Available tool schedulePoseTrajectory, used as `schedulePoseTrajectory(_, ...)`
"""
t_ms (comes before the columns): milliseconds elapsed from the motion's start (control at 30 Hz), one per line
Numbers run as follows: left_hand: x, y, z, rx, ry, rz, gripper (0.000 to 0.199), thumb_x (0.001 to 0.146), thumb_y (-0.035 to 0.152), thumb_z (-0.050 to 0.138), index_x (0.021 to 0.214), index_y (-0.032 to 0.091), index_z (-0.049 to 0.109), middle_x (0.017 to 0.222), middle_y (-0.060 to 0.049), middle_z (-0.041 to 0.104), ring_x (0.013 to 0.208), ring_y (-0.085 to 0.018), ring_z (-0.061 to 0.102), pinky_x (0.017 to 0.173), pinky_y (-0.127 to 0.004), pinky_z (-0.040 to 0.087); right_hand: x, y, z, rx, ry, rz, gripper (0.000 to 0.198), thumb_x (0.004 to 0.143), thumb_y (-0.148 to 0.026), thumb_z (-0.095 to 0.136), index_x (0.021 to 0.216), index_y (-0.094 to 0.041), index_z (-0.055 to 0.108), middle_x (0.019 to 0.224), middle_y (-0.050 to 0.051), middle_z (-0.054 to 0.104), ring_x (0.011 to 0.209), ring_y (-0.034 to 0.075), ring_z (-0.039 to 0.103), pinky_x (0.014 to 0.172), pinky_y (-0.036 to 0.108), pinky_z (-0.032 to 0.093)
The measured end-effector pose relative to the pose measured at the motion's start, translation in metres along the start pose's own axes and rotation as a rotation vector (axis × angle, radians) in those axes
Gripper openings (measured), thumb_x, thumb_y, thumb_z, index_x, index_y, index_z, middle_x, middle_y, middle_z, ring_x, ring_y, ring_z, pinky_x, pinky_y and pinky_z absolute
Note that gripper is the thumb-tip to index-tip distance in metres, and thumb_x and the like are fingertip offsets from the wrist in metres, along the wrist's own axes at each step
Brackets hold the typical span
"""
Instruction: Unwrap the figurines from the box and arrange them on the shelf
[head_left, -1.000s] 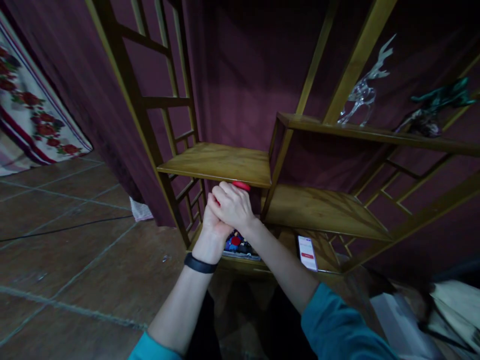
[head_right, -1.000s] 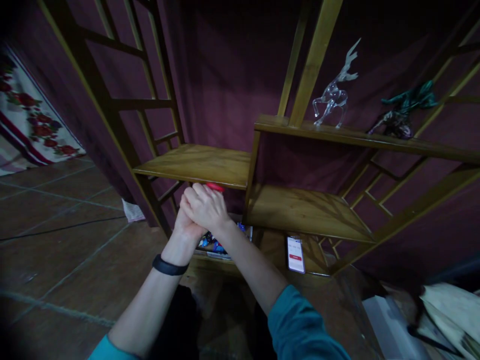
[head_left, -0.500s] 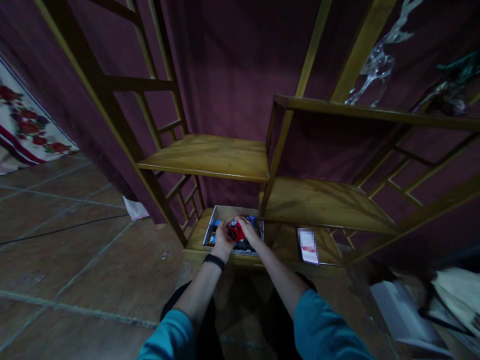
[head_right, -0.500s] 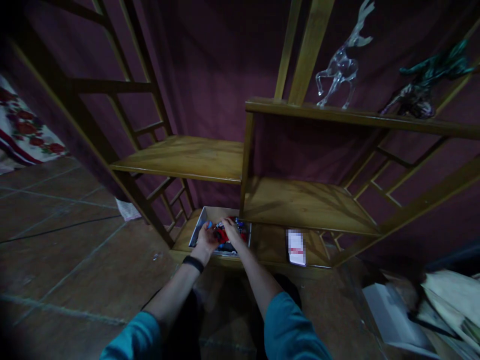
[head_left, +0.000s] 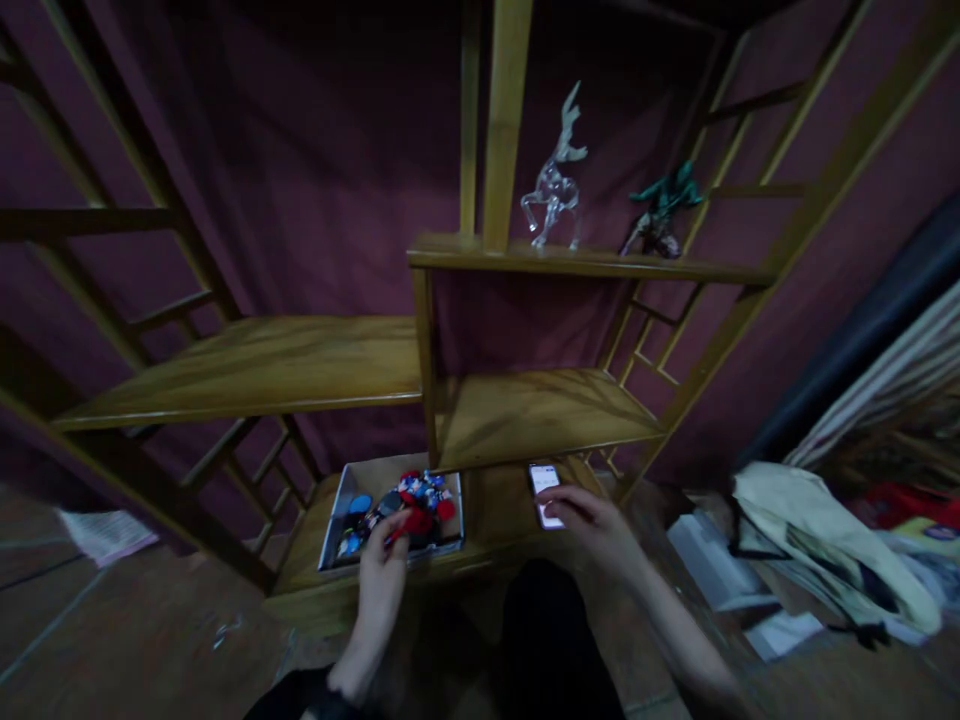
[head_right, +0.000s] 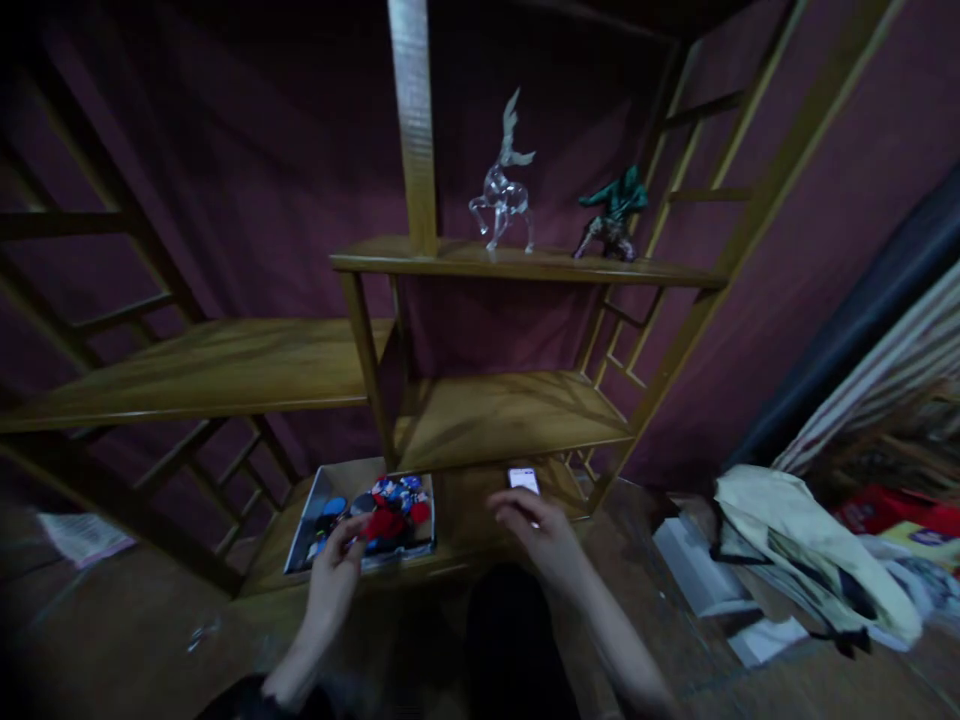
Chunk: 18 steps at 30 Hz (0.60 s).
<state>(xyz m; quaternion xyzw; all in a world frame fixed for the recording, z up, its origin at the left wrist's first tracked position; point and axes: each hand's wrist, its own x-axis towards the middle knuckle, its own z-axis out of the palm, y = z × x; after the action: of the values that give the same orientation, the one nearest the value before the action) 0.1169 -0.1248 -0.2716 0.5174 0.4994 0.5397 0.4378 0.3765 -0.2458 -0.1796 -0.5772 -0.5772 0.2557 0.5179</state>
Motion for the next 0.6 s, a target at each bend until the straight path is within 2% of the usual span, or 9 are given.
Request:
schedulePoseTrajectory(67, -0.023, 0.061, 0.017, 0.080, -0.150, 0.311, 0.017, 0.072, 0.025, 0.058, 0.087, 0.028, 0.065, 0.104, -0.005, 0.062, 0.105, -0.026, 0.054, 0.097, -0.046, 0.038, 0.011, -0.036, -0.057, -0.051, 0.240, -0.110, 0.019, 0.082, -0.032, 0.053, 0.093, -0.024, 0.066, 0.088, 0.004, 0.068, 0.082, 0.018, 0.063, 0.074, 0.032, 0.051)
schedulePoseTrajectory(133, -0.047, 0.135, 0.037, 0.139, -0.234, 0.589, 0.022, 0.076, 0.025, 0.055, 0.094, 0.033, 0.065, 0.114, -0.005, 0.058, 0.108, -0.027, 0.053, 0.094, -0.046, 0.042, 0.024, -0.074, -0.107, -0.059, 0.552, -0.294, 0.018, 0.081, -0.030, 0.054, 0.093, -0.023, 0.065, 0.085, 0.005, 0.067, 0.082, 0.018, 0.063, 0.075, 0.034, 0.051)
schedulePoseTrajectory(200, -0.066, 0.210, 0.059, 0.115, -0.188, 0.818, 0.030, 0.076, 0.022, 0.055, 0.102, 0.035, 0.062, 0.118, -0.005, 0.055, 0.110, -0.027, 0.052, 0.093, -0.045, 0.044, 0.040, -0.111, -0.150, -0.021, 0.775, -0.508, 0.019, 0.082, -0.028, 0.052, 0.096, -0.022, 0.062, 0.088, 0.005, 0.065, 0.080, 0.017, 0.063, 0.076, 0.035, 0.051)
schedulePoseTrajectory(267, -0.069, 0.276, 0.084, 0.054, -0.102, 0.952, 0.038, 0.076, 0.022, 0.054, 0.112, 0.034, 0.057, 0.123, -0.005, 0.051, 0.116, -0.027, 0.047, 0.097, -0.046, 0.041, 0.062, -0.143, -0.186, -0.010, 0.868, -0.667, 0.019, 0.081, -0.027, 0.052, 0.098, -0.022, 0.061, 0.092, 0.005, 0.063, 0.082, 0.016, 0.061, 0.078, 0.035, 0.050)
schedulePoseTrajectory(333, -0.053, 0.327, 0.112, -0.002, -0.018, 1.027, 0.043, 0.077, 0.023, 0.052, 0.119, 0.031, 0.050, 0.129, -0.004, 0.046, 0.122, -0.025, 0.042, 0.100, -0.045, 0.038, 0.091, -0.168, -0.217, -0.050, 0.854, -0.725, 0.020, 0.080, -0.027, 0.052, 0.098, -0.023, 0.060, 0.098, 0.005, 0.062, 0.087, 0.016, 0.060, 0.082, 0.035, 0.048)
schedulePoseTrajectory(400, -0.021, 0.364, 0.140, 0.010, 0.021, 1.027, 0.050, 0.077, 0.023, 0.052, 0.126, 0.027, 0.042, 0.132, -0.005, 0.042, 0.125, -0.025, 0.038, 0.103, -0.044, 0.034, 0.127, -0.182, -0.242, -0.081, 0.740, -0.671, 0.025, 0.077, -0.027, 0.055, 0.101, -0.023, 0.058, 0.104, 0.005, 0.061, 0.095, 0.017, 0.058, 0.084, 0.036, 0.047)
schedulePoseTrajectory(500, 0.032, 0.399, 0.176, 0.125, 0.061, 0.953, 0.062, 0.068, 0.023, 0.061, 0.127, 0.021, 0.040, 0.132, -0.011, 0.040, 0.127, -0.029, 0.033, 0.105, -0.045, 0.028, 0.181, -0.183, -0.265, -0.061, 0.490, -0.348, 0.043, 0.067, -0.026, 0.065, 0.108, -0.021, 0.055, 0.109, 0.007, 0.060, 0.094, 0.017, 0.058, 0.081, 0.033, 0.047)
schedulePoseTrajectory(600, 0.071, 0.417, 0.202, 0.287, 0.024, 0.821, 0.070, 0.061, 0.021, 0.067, 0.125, 0.015, 0.041, 0.129, -0.018, 0.042, 0.125, -0.036, 0.035, 0.102, -0.049, 0.029, 0.221, -0.171, -0.271, 0.004, 0.344, -0.035, 0.056, 0.060, -0.021, 0.072, 0.112, -0.017, 0.052, 0.101, 0.008, 0.063, 0.081, 0.015, 0.060, 0.068, 0.027, 0.048)
